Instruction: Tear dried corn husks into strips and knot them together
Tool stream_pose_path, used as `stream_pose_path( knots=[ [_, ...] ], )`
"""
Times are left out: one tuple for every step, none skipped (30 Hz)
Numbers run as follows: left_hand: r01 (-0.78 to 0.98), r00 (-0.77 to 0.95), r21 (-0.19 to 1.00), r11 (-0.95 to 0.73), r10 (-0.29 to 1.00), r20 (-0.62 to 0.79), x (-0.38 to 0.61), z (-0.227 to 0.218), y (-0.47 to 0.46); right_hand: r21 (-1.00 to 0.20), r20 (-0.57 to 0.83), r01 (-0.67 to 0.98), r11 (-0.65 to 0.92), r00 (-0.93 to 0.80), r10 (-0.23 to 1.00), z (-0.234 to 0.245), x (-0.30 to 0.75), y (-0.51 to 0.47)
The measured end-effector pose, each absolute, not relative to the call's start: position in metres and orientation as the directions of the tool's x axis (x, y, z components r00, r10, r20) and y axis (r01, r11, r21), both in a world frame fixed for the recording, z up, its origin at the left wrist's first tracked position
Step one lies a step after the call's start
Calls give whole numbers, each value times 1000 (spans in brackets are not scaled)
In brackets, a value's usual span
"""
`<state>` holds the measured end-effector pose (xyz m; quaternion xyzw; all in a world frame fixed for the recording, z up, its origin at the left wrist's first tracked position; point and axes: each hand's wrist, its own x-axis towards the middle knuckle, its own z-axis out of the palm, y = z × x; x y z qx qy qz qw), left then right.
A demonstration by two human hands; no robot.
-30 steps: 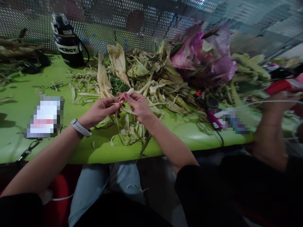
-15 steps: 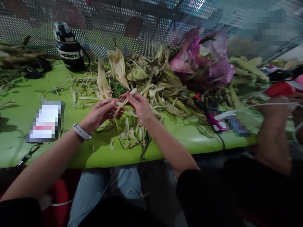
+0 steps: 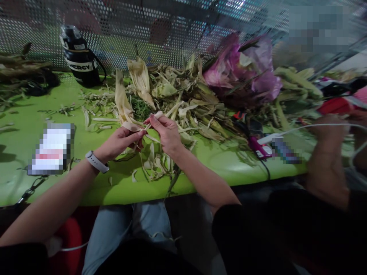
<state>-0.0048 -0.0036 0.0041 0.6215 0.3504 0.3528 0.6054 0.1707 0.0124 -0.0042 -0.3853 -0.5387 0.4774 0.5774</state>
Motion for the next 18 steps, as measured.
stream_pose_path(
  knots=[
    [-5, 502, 1000, -12, 865, 13, -4, 4, -4, -963, 231, -154, 220, -59, 971, -3, 171, 12],
    [-22, 494, 1000, -4, 869, 15, -3, 3, -4, -968, 204, -170, 187, -93, 975, -2, 171, 12],
    [-43, 481, 999, 1, 877, 20, -2, 2, -4, -971, 182, -180, 158, -125, 975, 0, 172, 13],
    [-65, 463, 998, 5, 886, 25, -1, 1, -4, -973, 167, -183, 139, -153, 974, 3, 173, 13],
    [-84, 441, 996, 8, 897, 30, 0, 0, -4, -974, 162, -185, 130, -166, 973, 5, 175, 13],
    [-95, 418, 995, 6, 908, 34, 1, 0, -5, -973, 166, -188, 134, -167, 972, 7, 177, 13],
    [-91, 400, 996, 2, 916, 35, 2, 0, -6, -971, 177, -188, 145, -167, 970, 10, 179, 13],
    [-72, 391, 997, -7, 920, 35, 3, 0, -6, -971, 189, -182, 157, -178, 966, 12, 181, 14],
    [-40, 394, 999, -22, 918, 36, 3, 1, -7, -972, 198, -169, 165, -207, 958, 14, 183, 13],
    [-5, 405, 999, -42, 913, 40, 3, 2, -8, -976, 197, -144, 164, -258, 946, 15, 185, 13],
    [24, 421, 998, -65, 906, 49, 4, 2, -8, -982, 184, -108, 157, -323, 928, 16, 186, 13],
    [40, 436, 995, -91, 897, 65, 4, 3, -8, -987, 162, -68, 147, -388, 907, 17, 186, 12],
    [48, 453, 992, -115, 888, 81, 4, 4, -8, -989, 147, -41, 144, -433, 890, 17, 186, 11],
    [53, 466, 990, -133, 880, 94, 4, 4, -8, -988, 147, -32, 149, -453, 880, 16, 184, 10],
    [55, 477, 988, -145, 873, 102, 4, 5, -8, -986, 164, -44, 161, -448, 879, 15, 182, 9],
    [60, 488, 987, -152, 867, 104, 4, 5, -8, -981, 191, -70, 178, -423, 886, 13, 180, 8],
    [68, 500, 986, -155, 860, 101, 4, 6, -8, -976, 217, -99, 194, -384, 897, 11, 177, 8],
    [78, 512, 984, -158, 854, 97, 4, 7, -8, -972, 230, -123, 199, -344, 910, 9, 175, 8]
  ],
)
